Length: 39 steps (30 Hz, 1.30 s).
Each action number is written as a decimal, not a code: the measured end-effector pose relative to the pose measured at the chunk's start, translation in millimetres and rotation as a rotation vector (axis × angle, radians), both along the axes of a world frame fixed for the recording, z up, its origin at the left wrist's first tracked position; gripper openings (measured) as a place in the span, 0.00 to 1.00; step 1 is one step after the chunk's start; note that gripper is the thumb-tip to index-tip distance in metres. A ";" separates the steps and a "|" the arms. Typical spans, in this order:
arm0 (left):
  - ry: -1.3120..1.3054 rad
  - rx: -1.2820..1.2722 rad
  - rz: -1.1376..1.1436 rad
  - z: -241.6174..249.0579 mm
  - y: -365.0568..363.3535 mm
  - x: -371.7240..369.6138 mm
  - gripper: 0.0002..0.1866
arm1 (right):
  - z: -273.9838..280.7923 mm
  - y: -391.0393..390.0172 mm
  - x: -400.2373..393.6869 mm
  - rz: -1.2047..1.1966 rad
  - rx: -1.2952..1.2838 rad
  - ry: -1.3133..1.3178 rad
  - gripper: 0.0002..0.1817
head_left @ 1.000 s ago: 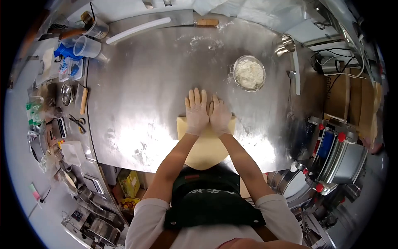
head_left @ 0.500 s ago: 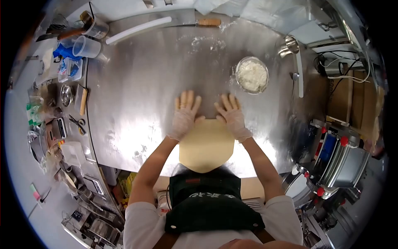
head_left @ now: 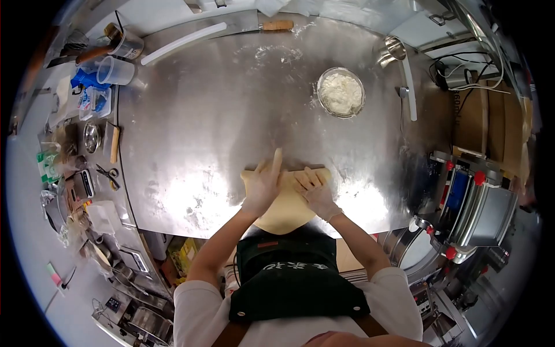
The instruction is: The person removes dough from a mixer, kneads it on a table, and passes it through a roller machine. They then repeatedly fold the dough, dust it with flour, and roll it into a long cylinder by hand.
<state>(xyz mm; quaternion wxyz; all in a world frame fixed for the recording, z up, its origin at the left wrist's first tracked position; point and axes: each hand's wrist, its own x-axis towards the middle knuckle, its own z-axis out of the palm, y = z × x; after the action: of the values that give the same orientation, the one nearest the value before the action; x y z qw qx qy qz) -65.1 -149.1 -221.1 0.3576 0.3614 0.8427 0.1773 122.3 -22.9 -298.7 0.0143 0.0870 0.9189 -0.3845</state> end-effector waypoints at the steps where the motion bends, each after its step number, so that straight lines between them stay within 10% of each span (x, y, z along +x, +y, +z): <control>1: 0.164 0.048 -0.001 -16.1 16.6 2.8 0.32 | 13.3 3.7 -9.7 0.164 0.539 0.016 0.21; 7: 0.499 0.061 -0.013 -56.8 37.5 25.4 0.34 | 67.7 7.5 -79.6 -0.348 0.177 -0.310 0.15; 11: 0.495 0.068 0.057 -68.3 39.3 21.4 0.34 | 3.2 -2.5 -105.0 -0.520 0.263 -0.188 0.15; 23: 0.539 0.008 0.258 -41.5 5.5 -18.1 0.39 | -4.6 23.8 -79.8 -0.635 0.317 -0.030 0.11; 32: 0.459 0.213 0.109 -60.5 -8.4 -32.0 0.36 | 1.6 33.1 -78.8 -0.490 0.206 -0.141 0.18; 35: 0.427 0.146 -0.233 -41.6 -26.4 -22.5 0.34 | 49.2 32.6 -72.5 0.036 0.603 -0.043 0.23; 39: 0.157 0.302 -0.437 -39.7 -45.8 -19.6 0.31 | 32.2 29.0 -44.0 0.217 0.293 -0.080 0.26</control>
<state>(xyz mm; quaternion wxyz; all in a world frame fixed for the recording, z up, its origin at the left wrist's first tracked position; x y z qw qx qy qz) -84.7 -194.9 -260.8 0.2628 0.5964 0.7340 0.1910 78.3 6.0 -266.5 0.0793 0.0040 0.9678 -0.2389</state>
